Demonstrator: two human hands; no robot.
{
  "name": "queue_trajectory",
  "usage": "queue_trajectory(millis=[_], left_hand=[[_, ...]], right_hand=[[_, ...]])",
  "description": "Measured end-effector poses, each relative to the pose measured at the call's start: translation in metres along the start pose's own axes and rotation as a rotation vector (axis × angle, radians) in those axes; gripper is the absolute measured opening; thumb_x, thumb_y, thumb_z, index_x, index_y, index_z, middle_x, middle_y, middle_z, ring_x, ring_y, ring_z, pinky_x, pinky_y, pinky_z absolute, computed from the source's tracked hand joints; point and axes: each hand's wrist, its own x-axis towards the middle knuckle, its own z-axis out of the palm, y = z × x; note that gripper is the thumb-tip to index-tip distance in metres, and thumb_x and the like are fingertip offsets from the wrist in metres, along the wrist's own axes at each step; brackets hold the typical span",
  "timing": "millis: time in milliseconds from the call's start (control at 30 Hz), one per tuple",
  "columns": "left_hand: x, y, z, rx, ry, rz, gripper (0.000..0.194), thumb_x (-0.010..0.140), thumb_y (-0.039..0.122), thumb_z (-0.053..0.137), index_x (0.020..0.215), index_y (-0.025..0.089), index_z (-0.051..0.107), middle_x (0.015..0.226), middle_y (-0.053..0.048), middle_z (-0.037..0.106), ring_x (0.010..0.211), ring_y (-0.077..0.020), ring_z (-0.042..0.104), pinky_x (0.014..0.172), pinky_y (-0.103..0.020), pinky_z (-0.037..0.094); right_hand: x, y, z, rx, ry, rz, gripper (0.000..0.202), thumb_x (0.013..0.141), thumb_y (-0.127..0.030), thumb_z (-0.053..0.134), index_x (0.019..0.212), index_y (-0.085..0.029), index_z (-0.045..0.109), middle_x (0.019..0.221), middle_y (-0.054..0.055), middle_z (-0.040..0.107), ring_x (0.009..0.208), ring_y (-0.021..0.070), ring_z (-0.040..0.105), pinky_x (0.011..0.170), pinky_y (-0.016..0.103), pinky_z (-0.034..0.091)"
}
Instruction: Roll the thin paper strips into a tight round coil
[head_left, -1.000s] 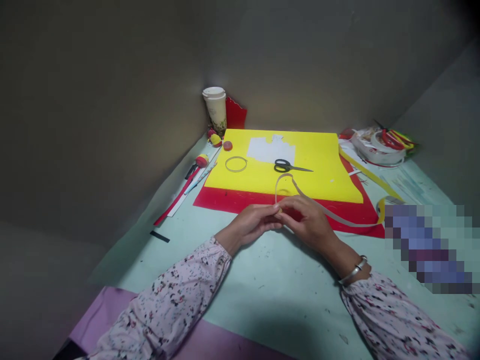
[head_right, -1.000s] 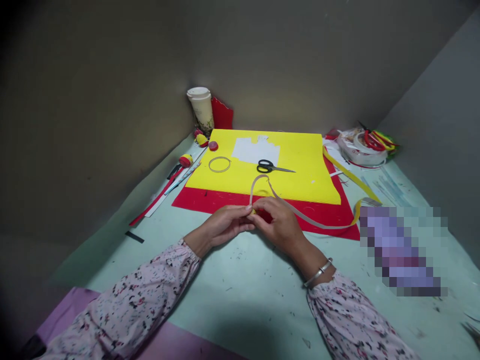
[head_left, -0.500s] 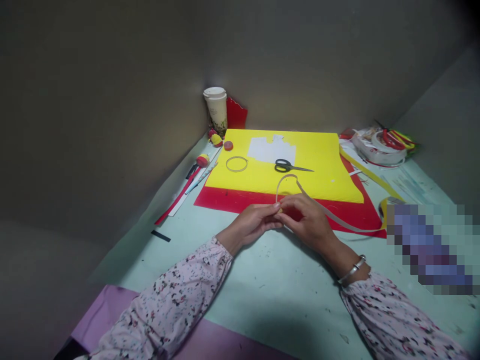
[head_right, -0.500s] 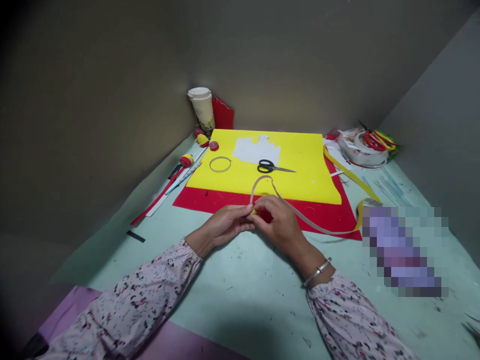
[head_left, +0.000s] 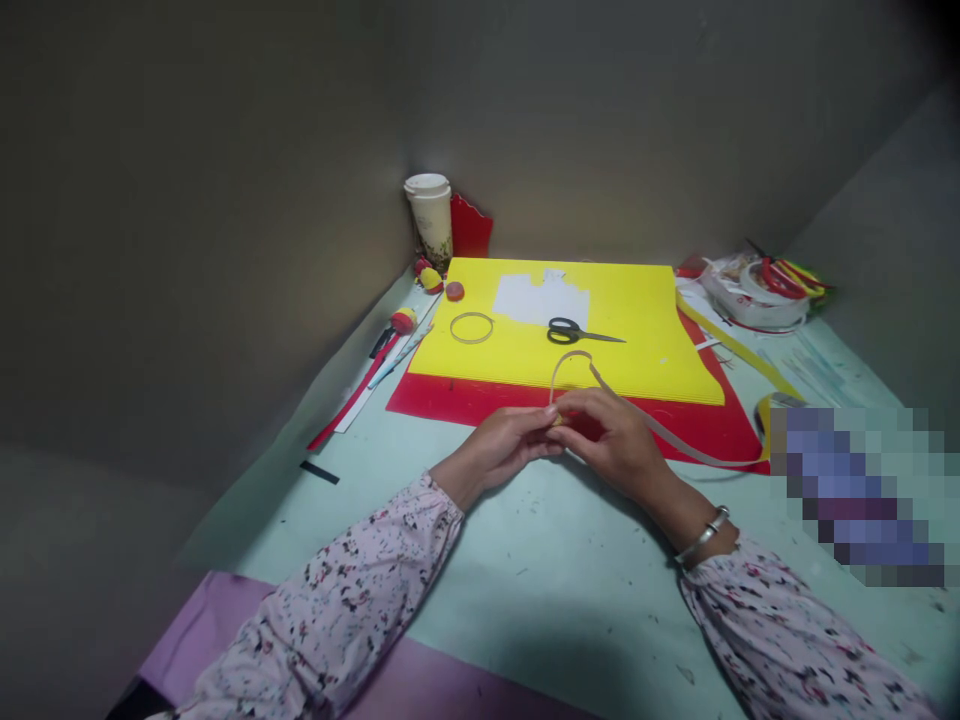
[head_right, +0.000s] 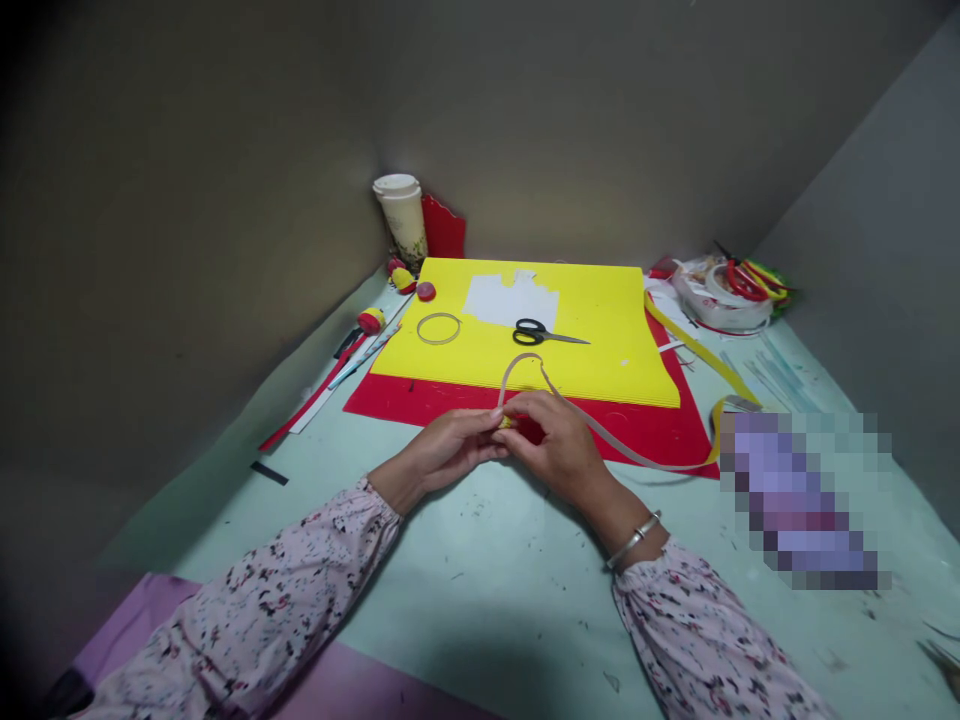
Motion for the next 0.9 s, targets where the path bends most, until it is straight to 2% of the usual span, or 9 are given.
queue_trajectory(millis=[167, 667, 800, 900], left_hand=[[-0.0006, 0.0004, 0.001, 0.015, 0.002, 0.0, 0.017, 0.085, 0.023, 0.077, 0.091, 0.008, 0.076, 0.088, -0.011, 0.072, 0.083, -0.015, 0.067, 0.082, -0.029, 0.053], [-0.0007, 0.0006, 0.0005, 0.013, 0.008, -0.024, 0.012, 0.086, 0.018, 0.074, 0.091, 0.008, 0.076, 0.089, -0.011, 0.072, 0.083, -0.0146, 0.067, 0.083, -0.029, 0.053], [0.0001, 0.0004, 0.0004, -0.003, 0.016, -0.021, 0.011, 0.088, 0.017, 0.071, 0.093, 0.008, 0.076, 0.089, -0.011, 0.072, 0.083, -0.0144, 0.067, 0.082, -0.029, 0.053], [0.0008, -0.0003, -0.0001, -0.012, -0.001, -0.012, 0.012, 0.087, 0.018, 0.072, 0.091, 0.008, 0.075, 0.087, -0.01, 0.072, 0.081, -0.0144, 0.067, 0.081, -0.028, 0.054]], right_hand=[[-0.0002, 0.0014, 0.0017, -0.014, 0.02, -0.006, 0.008, 0.087, -0.027, 0.073, 0.091, -0.023, 0.067, 0.096, 0.008, 0.073, 0.093, 0.0242, 0.068, 0.084, 0.044, 0.056], [-0.0002, -0.0013, -0.0036, 0.029, -0.047, -0.013, 0.011, 0.09, -0.024, 0.067, 0.101, -0.025, 0.071, 0.103, 0.007, 0.076, 0.097, 0.0237, 0.071, 0.088, 0.045, 0.058], [-0.0005, -0.0003, -0.0019, 0.021, -0.021, -0.006, 0.014, 0.089, -0.026, 0.07, 0.102, -0.024, 0.07, 0.102, 0.008, 0.075, 0.096, 0.0242, 0.07, 0.086, 0.045, 0.057], [-0.0004, 0.0006, 0.0002, -0.012, 0.011, -0.003, 0.013, 0.086, -0.029, 0.074, 0.097, -0.024, 0.069, 0.099, 0.008, 0.074, 0.095, 0.0252, 0.069, 0.084, 0.045, 0.057]])
